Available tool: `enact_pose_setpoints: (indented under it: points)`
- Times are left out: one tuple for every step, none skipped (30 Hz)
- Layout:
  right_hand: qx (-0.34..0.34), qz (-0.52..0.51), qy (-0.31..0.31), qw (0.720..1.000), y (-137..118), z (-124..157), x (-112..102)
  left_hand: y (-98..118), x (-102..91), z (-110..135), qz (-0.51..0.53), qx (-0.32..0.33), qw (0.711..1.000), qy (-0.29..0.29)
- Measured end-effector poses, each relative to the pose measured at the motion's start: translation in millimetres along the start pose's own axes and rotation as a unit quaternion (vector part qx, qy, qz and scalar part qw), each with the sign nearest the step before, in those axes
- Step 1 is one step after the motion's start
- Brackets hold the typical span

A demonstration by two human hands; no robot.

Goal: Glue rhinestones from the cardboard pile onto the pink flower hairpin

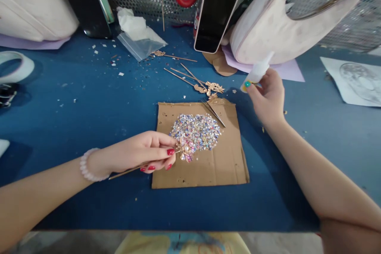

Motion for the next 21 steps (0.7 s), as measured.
enact_pose_setpoints:
  points:
    - [-0.006, -0.014, -0.012, 1.000, -10, 5, 4, -1, 0.5, 0, 0.001, -0.005, 1.000, -0.002]
    - [-0.009, -0.024, -0.030, 0.999, -20, 11, 10, -1, 1.8, -1, 0.005, -0.011, 1.000, -0.007]
    - [-0.013, -0.034, -0.057, 0.998, -30, 17, 17, -2, 3.6, -1, 0.006, -0.017, 1.000, -0.016]
    - [-0.031, -0.047, -0.094, 0.994, -44, 26, 26, -3, 5.4, -1, 0.006, -0.023, 0.999, -0.025]
    - [-0.047, -0.063, -0.130, 0.988, -57, 34, 34, -3, 6.7, -1, 0.003, -0.028, 0.999, -0.033]
    - [-0.049, -0.083, -0.173, 0.980, -68, 43, 43, -4, 7.3, -1, 0.000, -0.035, 0.999, -0.037]
    - [-0.056, -0.113, -0.207, 0.970, -80, 52, 49, -4, 7.9, -1, -0.003, -0.042, 0.998, -0.042]
    - [-0.067, -0.131, -0.226, 0.963, -91, 59, 52, -5, 8.6, -1, -0.006, -0.048, 0.998, -0.048]
    - [-0.086, -0.135, -0.234, 0.959, -103, 64, 53, -5, 9.1, -1, -0.009, -0.056, 0.997, -0.053]
    - [-0.104, -0.126, -0.251, 0.954, -114, 69, 55, -6, 10.8, -1, -0.008, -0.061, 0.996, -0.063]
    - [-0.120, -0.114, -0.267, 0.949, -123, 74, 57, -6, 12.2, -1, -0.007, -0.065, 0.995, -0.072]
    - [-0.130, -0.107, -0.286, 0.943, -131, 78, 59, -6, 12.8, -1, -0.007, -0.066, 0.995, -0.077]
    - [-0.123, -0.105, -0.299, 0.941, -134, 80, 61, -7, 13.2, -2, -0.005, -0.069, 0.994, -0.080]
    - [-0.111, -0.105, -0.308, 0.939, -136, 82, 62, -7, 13.6, -2, -0.004, -0.071, 0.994, -0.083]
    - [-0.101, -0.106, -0.316, 0.937, -138, 83, 64, -8, 14.0, -2, -0.002, -0.072, 0.994, -0.085]
    - [-0.093, -0.106, -0.319, 0.937, -139, 83, 65, -8, 14.6, -2, -0.002, -0.076, 0.993, -0.087]
    - [-0.090, -0.104, -0.320, 0.937, -141, 84, 65, -9, 15.6, -1, -0.002, -0.079, 0.993, -0.091]
    - [-0.092, -0.099, -0.319, 0.938, -143, 85, 66, -10, 16.3, -1, -0.001, -0.085, 0.992, -0.095]
    - [-0.094, -0.094, -0.317, 0.939, -144, 86, 67, -11, 17.5, 0, 0.003, -0.091, 0.991, -0.100]
    - [-0.095, -0.090, -0.314, 0.940, -145, 86, 67, -12, 18.2, 1, 0.008, -0.098, 0.990, -0.105]
    - [-0.092, -0.089, -0.310, 0.942, -146, 87, 68, -12, 18.8, 2, 0.013, -0.103, 0.989, -0.110]
Point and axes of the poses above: each hand's wrist, its own z-axis away from the middle knuckle, its own x-axis out of the palm, y = z × x, the point moved 10 cm from there along -z, towards the middle knuckle, and after that the axes turned 1 degree about x, right-handed, at the moved point
